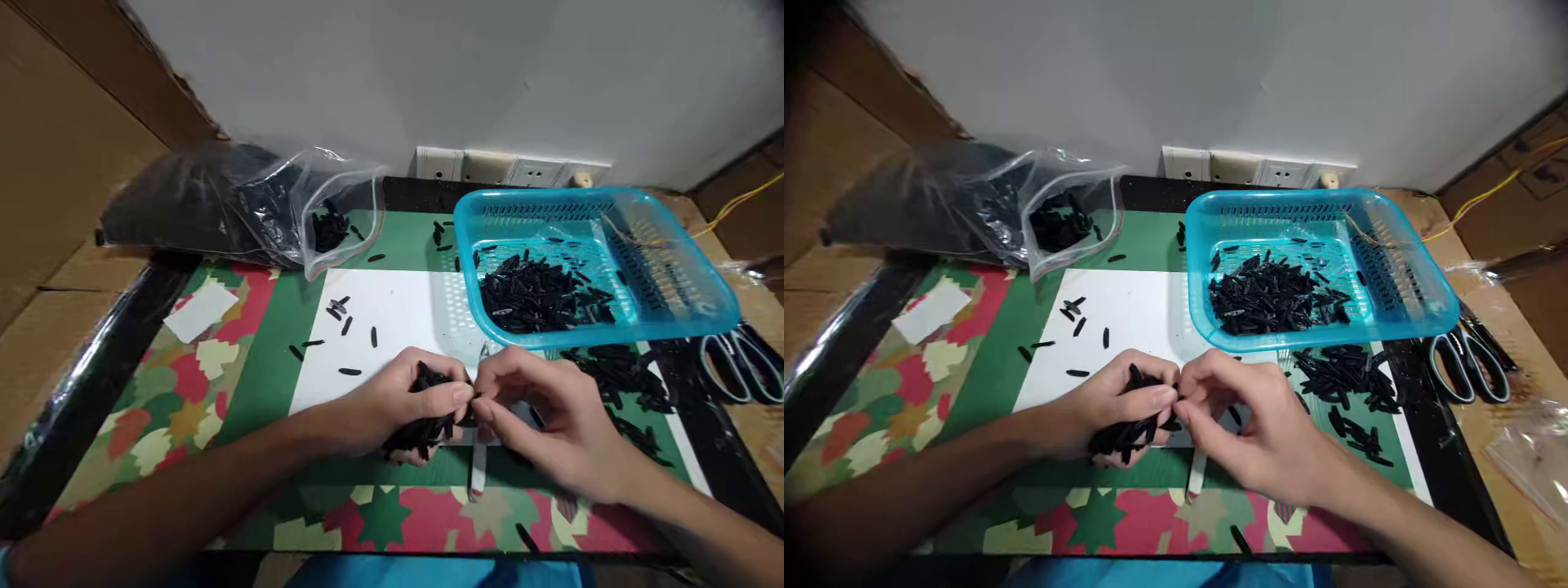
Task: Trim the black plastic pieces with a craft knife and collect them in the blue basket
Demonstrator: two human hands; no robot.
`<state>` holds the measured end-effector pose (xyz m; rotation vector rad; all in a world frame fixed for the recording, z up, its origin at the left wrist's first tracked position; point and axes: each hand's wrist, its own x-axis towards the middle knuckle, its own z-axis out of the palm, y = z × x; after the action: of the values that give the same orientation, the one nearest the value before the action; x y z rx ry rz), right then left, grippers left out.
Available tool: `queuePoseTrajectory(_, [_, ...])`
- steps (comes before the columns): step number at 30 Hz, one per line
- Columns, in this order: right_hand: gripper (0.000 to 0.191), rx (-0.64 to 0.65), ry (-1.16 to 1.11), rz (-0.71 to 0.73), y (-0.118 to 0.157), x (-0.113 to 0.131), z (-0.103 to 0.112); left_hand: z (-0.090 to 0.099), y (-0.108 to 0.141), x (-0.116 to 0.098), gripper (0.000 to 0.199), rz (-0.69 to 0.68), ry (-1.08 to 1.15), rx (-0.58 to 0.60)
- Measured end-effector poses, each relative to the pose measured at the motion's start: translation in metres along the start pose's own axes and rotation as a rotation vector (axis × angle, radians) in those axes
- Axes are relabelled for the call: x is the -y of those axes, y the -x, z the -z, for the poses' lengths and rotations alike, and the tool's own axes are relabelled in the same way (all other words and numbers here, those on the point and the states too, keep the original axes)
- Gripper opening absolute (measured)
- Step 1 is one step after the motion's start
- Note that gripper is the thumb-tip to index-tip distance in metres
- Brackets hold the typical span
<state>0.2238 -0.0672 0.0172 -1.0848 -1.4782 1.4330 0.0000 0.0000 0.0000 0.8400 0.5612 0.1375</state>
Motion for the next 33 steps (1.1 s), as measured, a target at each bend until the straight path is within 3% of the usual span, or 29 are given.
queuePoseTrajectory(5, [0.014,-0.035,-0.228,-0.111,-0.005,0.005,0.004,-0.001,-0.001,-0.006,0.036,0.02,-0.042,0.013])
queuePoseTrajectory(12, [0.015,-0.078,-0.293,-0.131,-0.006,0.01,0.002,-0.006,0.002,-0.013,0.039,0.021,-0.151,0.022])
queuePoseTrajectory(16, [0.018,-0.091,-0.285,-0.151,-0.005,0.01,0.0,-0.007,0.003,-0.011,0.042,0.021,-0.216,0.002])
queuePoseTrajectory(20, [0.019,-0.08,-0.271,-0.138,-0.006,0.01,0.0,-0.005,0.004,-0.011,0.038,0.043,-0.137,0.026])
queuePoseTrajectory(25, [0.021,0.01,-0.247,-0.179,-0.005,0.008,0.002,-0.003,0.003,-0.012,0.039,0.06,-0.035,0.091])
queuePoseTrajectory(33, [0.026,0.052,-0.228,-0.197,-0.002,0.006,0.005,-0.004,0.005,-0.013,0.04,0.079,-0.094,0.06])
